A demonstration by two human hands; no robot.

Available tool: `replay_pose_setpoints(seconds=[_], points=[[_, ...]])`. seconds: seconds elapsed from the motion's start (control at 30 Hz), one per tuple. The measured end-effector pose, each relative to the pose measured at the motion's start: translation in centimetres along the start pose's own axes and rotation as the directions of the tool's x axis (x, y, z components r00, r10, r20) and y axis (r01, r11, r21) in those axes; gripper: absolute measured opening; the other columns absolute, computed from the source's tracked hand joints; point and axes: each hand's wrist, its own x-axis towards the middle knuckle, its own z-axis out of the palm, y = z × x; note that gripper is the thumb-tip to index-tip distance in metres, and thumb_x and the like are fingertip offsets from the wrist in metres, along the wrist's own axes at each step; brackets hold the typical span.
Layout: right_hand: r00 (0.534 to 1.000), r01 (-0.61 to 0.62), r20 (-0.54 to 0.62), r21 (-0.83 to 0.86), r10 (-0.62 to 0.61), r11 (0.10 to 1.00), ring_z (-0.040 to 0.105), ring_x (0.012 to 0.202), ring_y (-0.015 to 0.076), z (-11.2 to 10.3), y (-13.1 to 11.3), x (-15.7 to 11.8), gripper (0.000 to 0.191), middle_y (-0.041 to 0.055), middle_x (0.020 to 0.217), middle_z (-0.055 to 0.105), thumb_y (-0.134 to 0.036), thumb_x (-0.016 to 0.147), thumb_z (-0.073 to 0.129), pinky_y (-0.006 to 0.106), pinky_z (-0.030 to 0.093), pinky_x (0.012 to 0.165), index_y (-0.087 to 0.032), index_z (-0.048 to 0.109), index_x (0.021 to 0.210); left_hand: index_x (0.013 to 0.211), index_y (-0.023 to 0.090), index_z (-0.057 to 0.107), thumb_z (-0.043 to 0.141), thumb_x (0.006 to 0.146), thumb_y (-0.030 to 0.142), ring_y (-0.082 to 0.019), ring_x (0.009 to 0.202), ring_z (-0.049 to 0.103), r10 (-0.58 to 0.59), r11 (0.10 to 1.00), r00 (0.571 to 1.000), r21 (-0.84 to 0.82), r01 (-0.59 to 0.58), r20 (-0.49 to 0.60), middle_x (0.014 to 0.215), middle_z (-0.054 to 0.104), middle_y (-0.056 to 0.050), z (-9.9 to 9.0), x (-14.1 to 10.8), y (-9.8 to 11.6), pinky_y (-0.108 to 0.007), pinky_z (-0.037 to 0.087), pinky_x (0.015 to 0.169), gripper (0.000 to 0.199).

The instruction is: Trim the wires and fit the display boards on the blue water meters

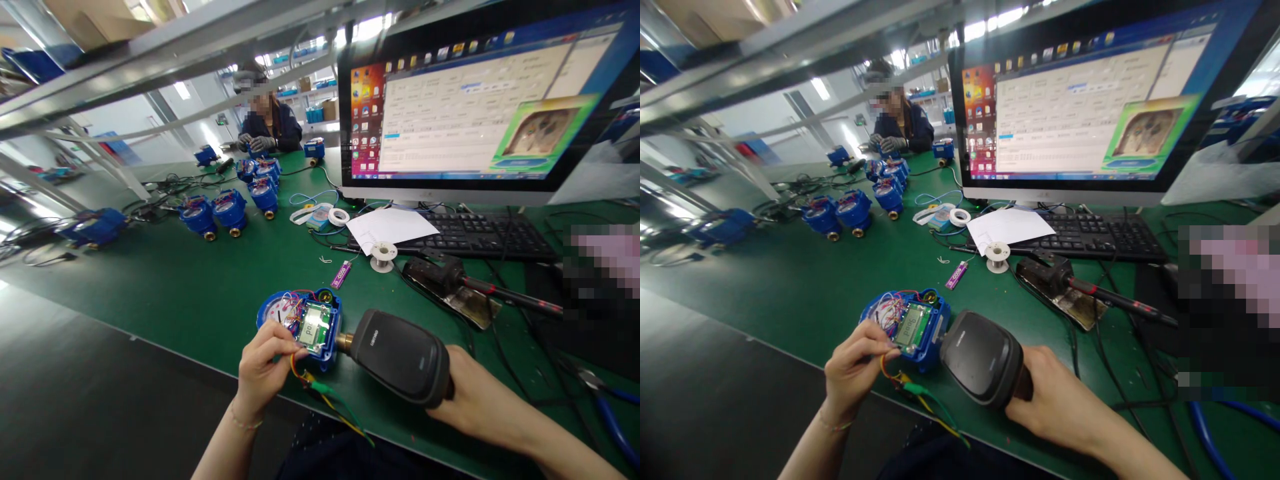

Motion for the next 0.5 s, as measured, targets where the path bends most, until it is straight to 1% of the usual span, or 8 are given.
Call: replay_pose_setpoints(seconds=[0.17, 0.3, 0.5], points=[[0.999, 0.041, -0.018, 0.002, -0.041, 0.999, 0.051, 0.062, 0.0152, 0.01, 0.12, -0.11, 0.005, -0.002, 0.059, 0.053, -0.016, 0.064, 0.052, 0.023, 0.045, 0.063, -0.019, 0.055, 0.067, 0.074, 0.017, 0.064, 0.07, 0.073, 0.007, -0.012, 0.06, 0.056, 0.003, 1.0, 1.0, 0.0, -0.003, 0.008, 0.067, 0.059, 0.0, 0.01, 0.09, 0.09, -0.023, 0.046, 0.053, 0.012], [0.999, 0.036, -0.041, 0.006, -0.036, 0.999, 0.05, 0.061, 0.0154, -0.11, -0.01, -0.22, 0.003, -0.0021, 0.057, 0.052, -0.017, 0.064, 0.053, 0.023, 0.046, 0.062, -0.019, 0.055, 0.066, 0.074, 0.016, 0.064, 0.07, 0.073, 0.005, -0.011, 0.06, 0.056, 0.004, 1.0, 1.0, -0.002, -0.004, 0.014, 0.068, 0.058, 0.0, 0.0, 0.13, 0.06, -0.023, 0.046, 0.053, 0.013], [0.999, 0.033, 0.023, 0.027, -0.034, 0.999, 0.053, 0.067, 0.0165, 0.05, -0.23, -0.29, 0.003, -0.0018, 0.061, 0.054, -0.016, 0.065, 0.053, 0.023, 0.045, 0.065, -0.019, 0.052, 0.066, 0.074, 0.016, 0.063, 0.07, 0.072, 0.004, -0.011, 0.061, 0.056, 0.01, 1.0, 1.0, -0.007, -0.01, 0.016, 0.069, 0.058, 0.0, 0.01, 0.03, -0.17, -0.022, 0.046, 0.053, 0.014]])
